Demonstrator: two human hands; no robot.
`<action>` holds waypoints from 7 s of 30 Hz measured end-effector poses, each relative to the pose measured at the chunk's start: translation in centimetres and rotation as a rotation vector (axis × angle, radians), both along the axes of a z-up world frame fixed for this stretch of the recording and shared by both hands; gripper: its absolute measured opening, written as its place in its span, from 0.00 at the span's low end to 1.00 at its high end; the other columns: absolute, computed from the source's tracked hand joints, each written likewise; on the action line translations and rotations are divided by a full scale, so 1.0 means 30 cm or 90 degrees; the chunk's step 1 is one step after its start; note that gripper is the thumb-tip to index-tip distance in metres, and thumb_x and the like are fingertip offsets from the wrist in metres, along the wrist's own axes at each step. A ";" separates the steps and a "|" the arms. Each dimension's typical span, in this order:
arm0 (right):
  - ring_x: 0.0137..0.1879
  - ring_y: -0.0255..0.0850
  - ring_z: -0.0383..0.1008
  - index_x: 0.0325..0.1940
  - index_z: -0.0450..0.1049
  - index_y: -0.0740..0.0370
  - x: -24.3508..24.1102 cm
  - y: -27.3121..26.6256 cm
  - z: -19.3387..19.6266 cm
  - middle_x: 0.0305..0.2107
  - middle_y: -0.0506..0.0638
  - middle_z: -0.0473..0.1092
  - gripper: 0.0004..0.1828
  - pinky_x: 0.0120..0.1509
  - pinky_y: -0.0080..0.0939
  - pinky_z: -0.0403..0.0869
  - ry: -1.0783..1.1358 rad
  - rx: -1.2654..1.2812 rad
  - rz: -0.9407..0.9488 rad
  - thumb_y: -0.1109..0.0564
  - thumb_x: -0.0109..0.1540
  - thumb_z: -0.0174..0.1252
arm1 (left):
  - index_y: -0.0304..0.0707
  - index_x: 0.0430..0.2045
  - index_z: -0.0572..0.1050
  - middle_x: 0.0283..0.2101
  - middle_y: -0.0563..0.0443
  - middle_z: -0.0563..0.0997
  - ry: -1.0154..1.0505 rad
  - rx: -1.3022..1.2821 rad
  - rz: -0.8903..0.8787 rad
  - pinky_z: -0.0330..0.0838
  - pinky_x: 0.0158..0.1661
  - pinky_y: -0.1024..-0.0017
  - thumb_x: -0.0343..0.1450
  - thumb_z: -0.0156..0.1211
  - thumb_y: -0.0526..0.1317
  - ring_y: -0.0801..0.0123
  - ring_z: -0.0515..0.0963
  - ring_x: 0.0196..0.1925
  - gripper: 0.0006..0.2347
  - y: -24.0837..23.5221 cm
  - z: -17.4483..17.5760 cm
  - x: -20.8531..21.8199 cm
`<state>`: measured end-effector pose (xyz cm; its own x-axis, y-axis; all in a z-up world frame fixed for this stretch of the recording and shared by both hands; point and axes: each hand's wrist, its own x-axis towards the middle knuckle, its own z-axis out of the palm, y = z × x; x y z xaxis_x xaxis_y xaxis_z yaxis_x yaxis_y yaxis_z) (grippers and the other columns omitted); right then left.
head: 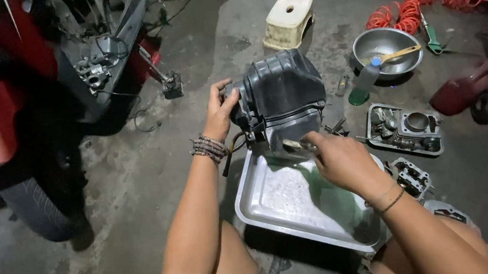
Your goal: The person scrubs a black motorcycle airbox with a brush, rotating the part to clean different sides. The person then places the airbox on a tray and continues scrubbing its interior surfaces.
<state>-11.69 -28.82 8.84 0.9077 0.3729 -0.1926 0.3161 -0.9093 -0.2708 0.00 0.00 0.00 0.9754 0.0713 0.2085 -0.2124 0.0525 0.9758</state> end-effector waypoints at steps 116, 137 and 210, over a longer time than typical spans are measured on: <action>0.57 0.67 0.77 0.54 0.81 0.60 0.056 -0.190 0.118 0.46 0.66 0.79 0.19 0.62 0.63 0.72 0.055 0.210 -0.093 0.66 0.61 0.54 | 0.44 0.60 0.63 0.63 0.27 0.70 0.036 0.255 0.187 0.62 0.64 0.38 0.77 0.50 0.60 0.32 0.67 0.67 0.25 -0.155 0.105 -0.093; 0.55 0.61 0.78 0.48 0.83 0.53 0.090 -0.058 0.035 0.43 0.57 0.81 0.16 0.62 0.60 0.73 0.078 0.189 -0.023 0.62 0.62 0.54 | 0.45 0.62 0.60 0.65 0.28 0.67 0.047 0.248 0.157 0.60 0.66 0.37 0.76 0.47 0.63 0.32 0.65 0.69 0.27 -0.161 0.114 -0.091; 0.58 0.63 0.76 0.54 0.79 0.65 0.033 -0.002 -0.102 0.47 0.67 0.78 0.18 0.63 0.58 0.73 0.102 0.349 0.039 0.65 0.59 0.58 | 0.49 0.62 0.61 0.65 0.30 0.68 0.144 0.255 0.155 0.65 0.64 0.43 0.76 0.49 0.59 0.35 0.69 0.67 0.24 -0.144 0.194 -0.174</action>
<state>-10.70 -28.88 5.77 0.8567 0.5080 -0.0898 0.2800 -0.6040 -0.7462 -5.22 -4.33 5.83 0.9644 0.2592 0.0525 0.0460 -0.3599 0.9319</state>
